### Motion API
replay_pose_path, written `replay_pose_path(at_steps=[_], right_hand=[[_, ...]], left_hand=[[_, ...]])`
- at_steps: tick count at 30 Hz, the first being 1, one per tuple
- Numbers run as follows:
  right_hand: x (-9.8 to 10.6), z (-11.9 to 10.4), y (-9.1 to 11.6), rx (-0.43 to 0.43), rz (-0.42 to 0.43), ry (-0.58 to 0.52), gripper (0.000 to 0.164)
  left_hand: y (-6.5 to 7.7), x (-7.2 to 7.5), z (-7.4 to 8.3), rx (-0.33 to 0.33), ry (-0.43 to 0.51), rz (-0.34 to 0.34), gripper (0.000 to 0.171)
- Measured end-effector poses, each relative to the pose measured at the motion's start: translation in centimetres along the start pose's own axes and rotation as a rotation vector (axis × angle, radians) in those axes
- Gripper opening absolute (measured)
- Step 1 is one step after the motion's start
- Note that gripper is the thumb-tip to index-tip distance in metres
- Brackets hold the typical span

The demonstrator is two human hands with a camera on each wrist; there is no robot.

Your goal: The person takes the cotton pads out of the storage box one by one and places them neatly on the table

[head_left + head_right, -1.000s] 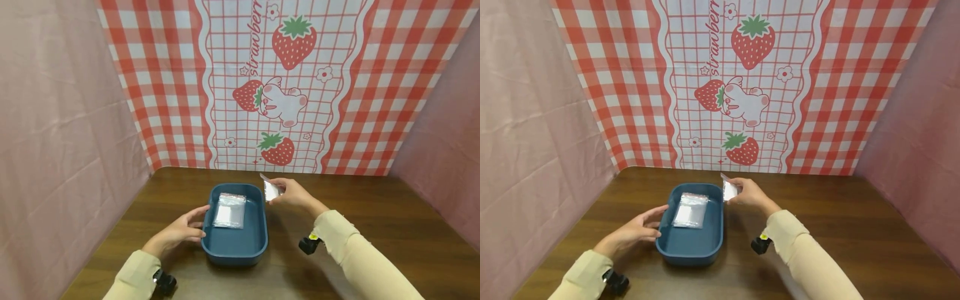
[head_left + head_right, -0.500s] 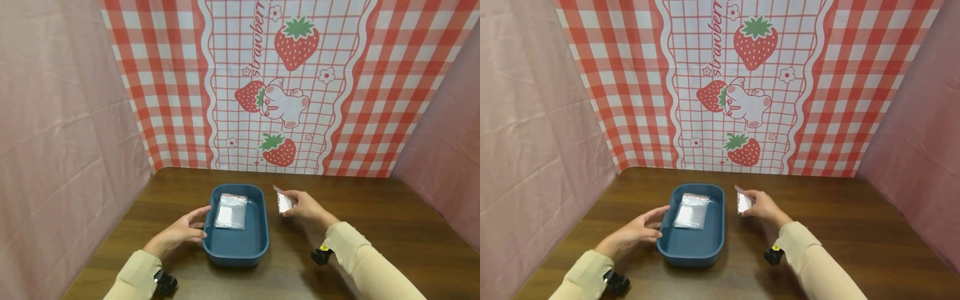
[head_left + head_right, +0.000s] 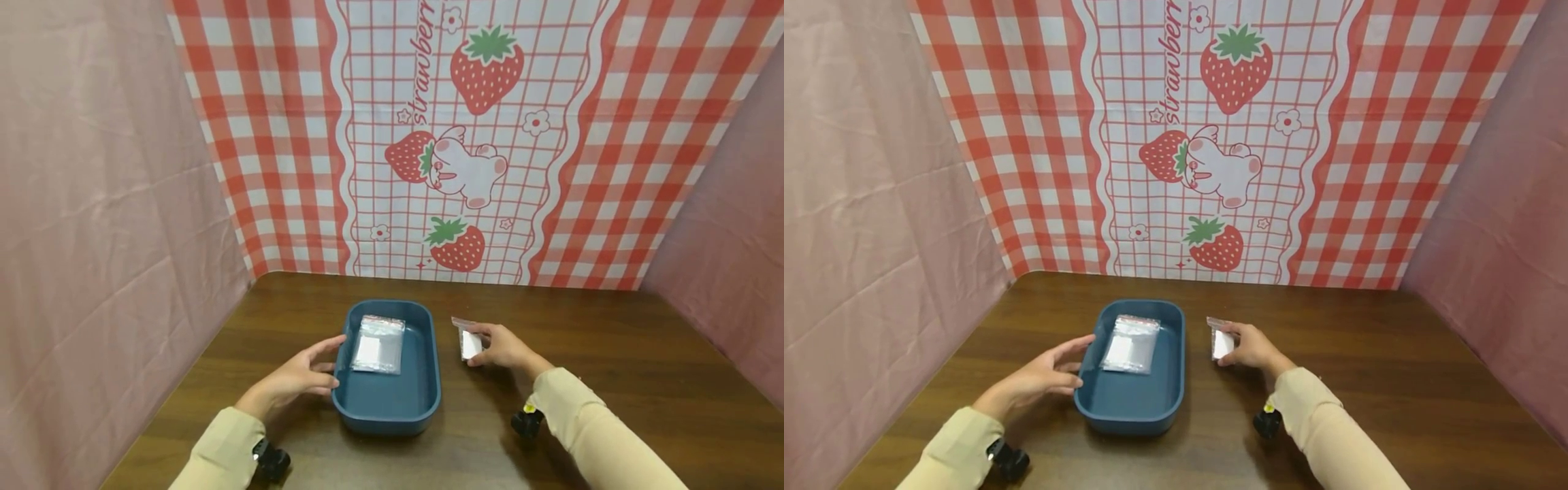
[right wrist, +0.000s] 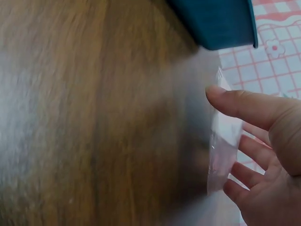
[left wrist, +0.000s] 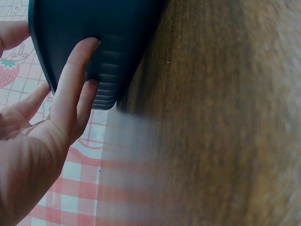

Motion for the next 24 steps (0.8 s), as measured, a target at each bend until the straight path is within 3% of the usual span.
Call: replay_pose_path(at_steps=[5,14,24], right_hand=[[-0.22,0.44,0.17,0.062,-0.029,0.008,0.067],[-0.56,0.70,0.37,0.057,-0.098,-0.003,0.066],[0.00,0.40,0.15,0.037,-0.052,-0.014,0.066]], left_hand=[[0.02,0.01,0.09,0.002,0.000,-0.001,0.080],[-0.06,0.00,-0.01,0.004,0.005,0.000,0.081],[-0.08,0.11,-0.06,0.001,-0.004,0.005,0.081]])
Point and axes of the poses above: each hand's wrist, its own y-axis away from the middle knuckle, its own x-axis out of the back of the hand, z = x × y, the point moved 5 cm from there along -y, towards the middle knuckle, and after that the axes turned 15 degrees about z, right-handed, at the moved point
